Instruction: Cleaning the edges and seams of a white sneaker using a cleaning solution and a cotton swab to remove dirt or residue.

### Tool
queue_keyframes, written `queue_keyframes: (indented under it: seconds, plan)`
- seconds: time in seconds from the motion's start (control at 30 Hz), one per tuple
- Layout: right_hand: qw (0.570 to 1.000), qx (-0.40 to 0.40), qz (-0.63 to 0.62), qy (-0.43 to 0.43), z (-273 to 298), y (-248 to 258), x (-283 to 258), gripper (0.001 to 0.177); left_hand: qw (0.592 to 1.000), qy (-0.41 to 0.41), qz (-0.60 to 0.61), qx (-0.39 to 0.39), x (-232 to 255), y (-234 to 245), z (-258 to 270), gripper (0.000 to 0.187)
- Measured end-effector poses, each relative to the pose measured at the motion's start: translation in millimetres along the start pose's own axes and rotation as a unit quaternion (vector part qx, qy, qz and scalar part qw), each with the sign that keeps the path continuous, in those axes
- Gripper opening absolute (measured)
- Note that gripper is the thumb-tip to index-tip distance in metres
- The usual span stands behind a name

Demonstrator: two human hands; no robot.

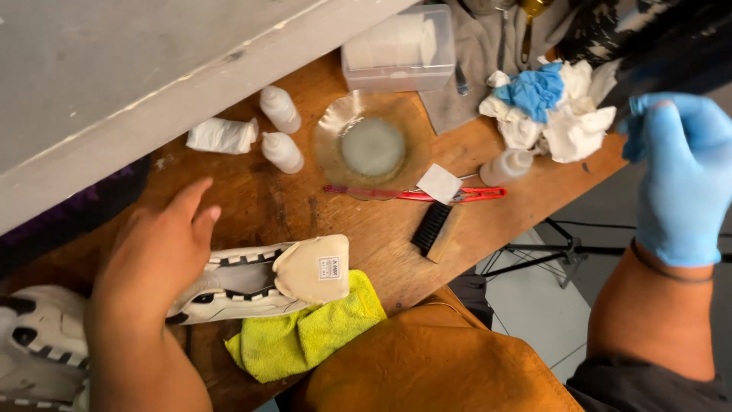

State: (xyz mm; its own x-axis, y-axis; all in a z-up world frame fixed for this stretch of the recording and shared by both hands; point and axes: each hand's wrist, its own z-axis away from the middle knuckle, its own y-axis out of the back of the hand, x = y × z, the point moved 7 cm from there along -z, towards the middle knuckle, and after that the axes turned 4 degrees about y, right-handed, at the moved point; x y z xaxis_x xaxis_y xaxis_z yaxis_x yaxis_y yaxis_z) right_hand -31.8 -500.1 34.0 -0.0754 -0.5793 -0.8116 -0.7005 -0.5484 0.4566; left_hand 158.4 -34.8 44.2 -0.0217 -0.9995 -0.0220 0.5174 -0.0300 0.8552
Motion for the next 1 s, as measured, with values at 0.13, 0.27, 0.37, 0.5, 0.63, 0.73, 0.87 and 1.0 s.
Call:
queue_keyframes:
  seconds: [0.13,0.27,0.37,0.5,0.63,0.73,0.87,1.0]
  plan:
    - [0.972,-0.102,-0.207,-0.045,59.1,-51.6,-25.7,0.029,0.997,-0.034,-0.029,0.058,-4.6,-2.4,-60.4,0.04]
    - [0.79,-0.322,-0.496,-0.163,108.0,-139.6,-63.9,0.026,0.994,-0.106,-0.028,0.018,29.1,17.5,-24.7,0.027]
    - [0.7,-0.363,-0.558,-0.259,127.7,-185.4,-65.9,0.028,0.973,-0.222,0.053,0.024,49.8,8.2,19.0,0.024]
    - [0.619,-0.397,-0.601,-0.313,129.4,-226.6,-73.1,0.039,0.829,-0.443,0.309,0.144,64.7,-1.6,81.7,0.02]
    - [0.582,-0.413,-0.609,-0.347,134.9,-243.5,-91.2,0.039,0.768,-0.442,0.402,0.231,51.7,-22.6,91.1,0.02]
    - [0.578,-0.435,-0.608,-0.328,139.0,-251.1,-113.0,0.039,0.74,-0.408,0.47,0.255,36.5,-31.2,83.3,0.024]
    - [0.637,-0.406,-0.582,-0.3,142.9,-254.3,-124.1,0.03,0.732,-0.392,0.474,0.292,19.2,-31.0,80.0,0.009]
    - [0.701,-0.386,-0.542,-0.257,136.7,-255.6,-129.1,0.024,0.713,-0.389,0.484,0.326,6.5,-27.1,82.0,0.003]
